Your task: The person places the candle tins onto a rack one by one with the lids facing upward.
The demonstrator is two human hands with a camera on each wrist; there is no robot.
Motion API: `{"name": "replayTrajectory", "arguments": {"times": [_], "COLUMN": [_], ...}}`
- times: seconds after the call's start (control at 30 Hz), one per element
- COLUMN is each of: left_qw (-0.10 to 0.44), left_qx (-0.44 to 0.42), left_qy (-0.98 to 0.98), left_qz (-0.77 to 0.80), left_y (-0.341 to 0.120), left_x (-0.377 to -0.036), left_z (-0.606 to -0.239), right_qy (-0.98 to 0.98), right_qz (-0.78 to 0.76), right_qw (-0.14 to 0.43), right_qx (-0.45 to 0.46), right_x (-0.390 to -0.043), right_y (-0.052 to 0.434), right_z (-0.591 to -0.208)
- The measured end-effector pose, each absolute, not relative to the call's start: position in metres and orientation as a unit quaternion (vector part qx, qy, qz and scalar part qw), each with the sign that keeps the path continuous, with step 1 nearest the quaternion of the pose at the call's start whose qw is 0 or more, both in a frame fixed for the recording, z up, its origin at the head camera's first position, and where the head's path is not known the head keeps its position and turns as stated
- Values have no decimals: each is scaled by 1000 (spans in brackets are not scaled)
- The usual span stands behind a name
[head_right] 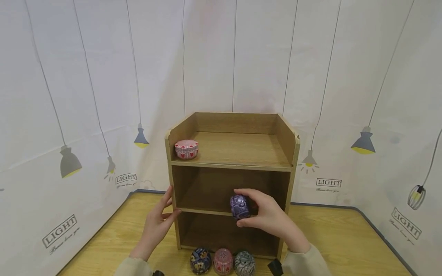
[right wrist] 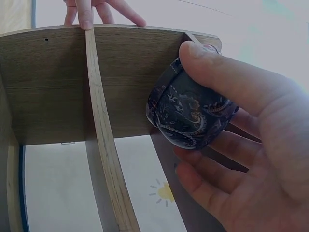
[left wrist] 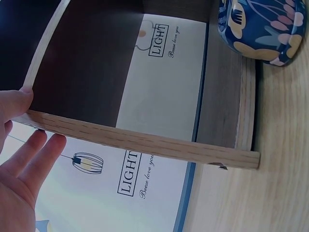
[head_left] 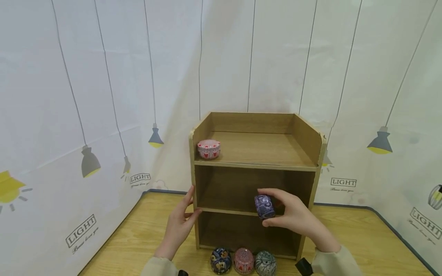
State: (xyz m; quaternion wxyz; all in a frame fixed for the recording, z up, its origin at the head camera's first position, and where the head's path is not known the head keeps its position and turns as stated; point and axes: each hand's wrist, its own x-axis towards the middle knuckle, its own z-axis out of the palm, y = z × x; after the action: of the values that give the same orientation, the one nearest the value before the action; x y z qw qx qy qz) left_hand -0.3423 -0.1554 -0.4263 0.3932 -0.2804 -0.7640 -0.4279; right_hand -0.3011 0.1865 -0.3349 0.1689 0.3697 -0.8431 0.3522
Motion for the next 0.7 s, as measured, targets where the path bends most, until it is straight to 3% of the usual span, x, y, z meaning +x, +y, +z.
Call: {"name": "replayTrajectory", "arguments": {"times": [0.7], "left_qw": [386], "left_qx": [-279], "left_qy": [-766], "left_qz": [-432], "left_y": [-156], "left_x": [-341], "left_z": [-425], "right_qy": [-833], "right_qz": [371], "right_qw": [164], "right_qx": [375], "right_x": [-307], "right_y": [163], "right_z": [-326]}}
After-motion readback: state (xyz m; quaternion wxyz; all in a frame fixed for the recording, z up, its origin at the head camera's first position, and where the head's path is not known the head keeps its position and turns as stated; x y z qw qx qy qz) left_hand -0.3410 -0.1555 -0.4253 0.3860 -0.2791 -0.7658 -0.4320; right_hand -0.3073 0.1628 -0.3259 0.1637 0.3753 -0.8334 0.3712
